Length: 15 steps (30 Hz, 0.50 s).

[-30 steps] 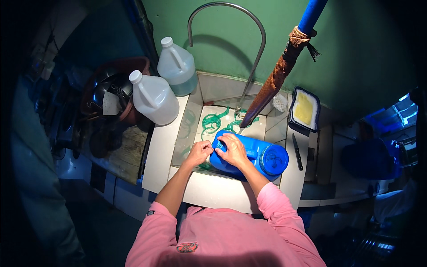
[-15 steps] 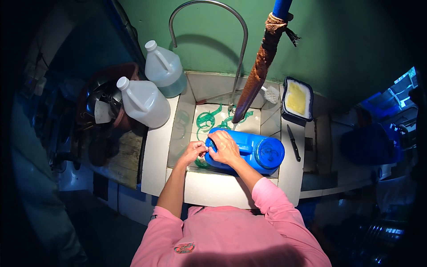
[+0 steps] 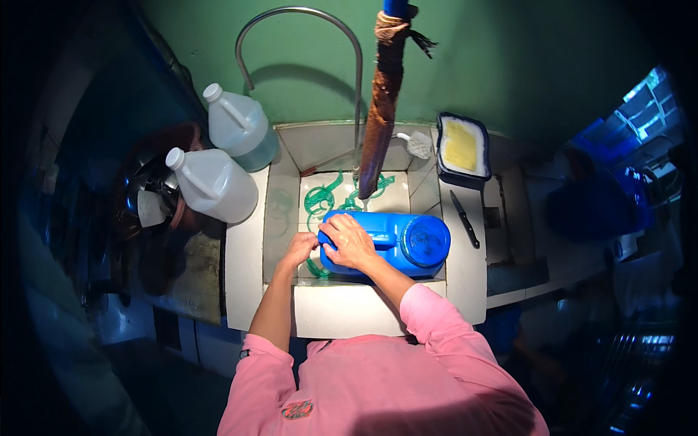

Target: The person repeatedly washes blue plastic jerrycans at a sink. They open the cap, scrub the exterior with a soapy sponge, rinse under running water, and shake out excess water. The person handles multiple jerrycans one at a time, repeating the same cleaning cycle for each.

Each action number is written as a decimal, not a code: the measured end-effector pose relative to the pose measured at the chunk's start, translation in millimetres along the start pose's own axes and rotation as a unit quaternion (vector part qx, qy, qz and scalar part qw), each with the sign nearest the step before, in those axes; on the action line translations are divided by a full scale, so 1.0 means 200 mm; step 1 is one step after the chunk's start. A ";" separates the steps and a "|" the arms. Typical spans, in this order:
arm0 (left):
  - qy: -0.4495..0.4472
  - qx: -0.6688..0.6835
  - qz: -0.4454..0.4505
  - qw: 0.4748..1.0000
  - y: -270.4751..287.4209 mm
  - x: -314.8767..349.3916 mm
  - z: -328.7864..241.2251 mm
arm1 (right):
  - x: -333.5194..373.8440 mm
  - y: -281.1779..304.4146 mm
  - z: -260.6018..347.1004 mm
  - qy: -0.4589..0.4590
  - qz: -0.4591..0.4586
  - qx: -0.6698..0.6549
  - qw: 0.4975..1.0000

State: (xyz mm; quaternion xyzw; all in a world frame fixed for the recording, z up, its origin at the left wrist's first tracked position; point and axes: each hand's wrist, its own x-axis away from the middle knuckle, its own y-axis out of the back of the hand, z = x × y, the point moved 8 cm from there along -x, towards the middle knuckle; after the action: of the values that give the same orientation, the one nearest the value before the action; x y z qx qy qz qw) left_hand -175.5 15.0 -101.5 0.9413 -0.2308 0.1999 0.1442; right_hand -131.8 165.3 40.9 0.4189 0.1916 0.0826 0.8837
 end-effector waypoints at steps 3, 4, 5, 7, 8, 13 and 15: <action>0.066 -0.102 0.000 0.993 0.03 -0.04 0.13 | 0.01 0.00 0.02 0.020 -0.007 0.030 0.999; 0.041 -0.115 -0.036 0.992 0.07 -0.05 0.13 | 0.01 -0.01 0.01 0.016 0.003 0.026 1.000; 0.058 -0.154 -0.098 0.982 0.12 -0.05 0.14 | 0.01 -0.01 0.01 0.017 -0.008 0.023 1.000; 0.097 -0.234 -0.182 0.950 0.20 -0.02 0.15 | 0.02 -0.01 0.01 0.025 -0.030 0.020 0.999; 0.139 -0.145 -0.176 0.964 0.19 -0.01 0.18 | 0.02 -0.02 0.00 0.021 -0.023 0.021 0.999; 0.065 0.111 -0.219 0.967 0.13 0.13 0.01 | 0.02 -0.04 -0.02 -0.002 -0.028 0.014 1.000; -0.052 0.148 -0.110 0.982 0.04 0.16 -0.17 | 0.02 -0.03 -0.03 -0.007 -0.039 0.012 0.999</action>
State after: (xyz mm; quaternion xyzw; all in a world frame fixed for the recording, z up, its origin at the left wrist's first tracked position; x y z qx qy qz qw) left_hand -164.0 8.7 -57.1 0.9809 -0.1014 0.1653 0.0120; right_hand -131.1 166.6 33.1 0.4228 0.2026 0.0432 0.8822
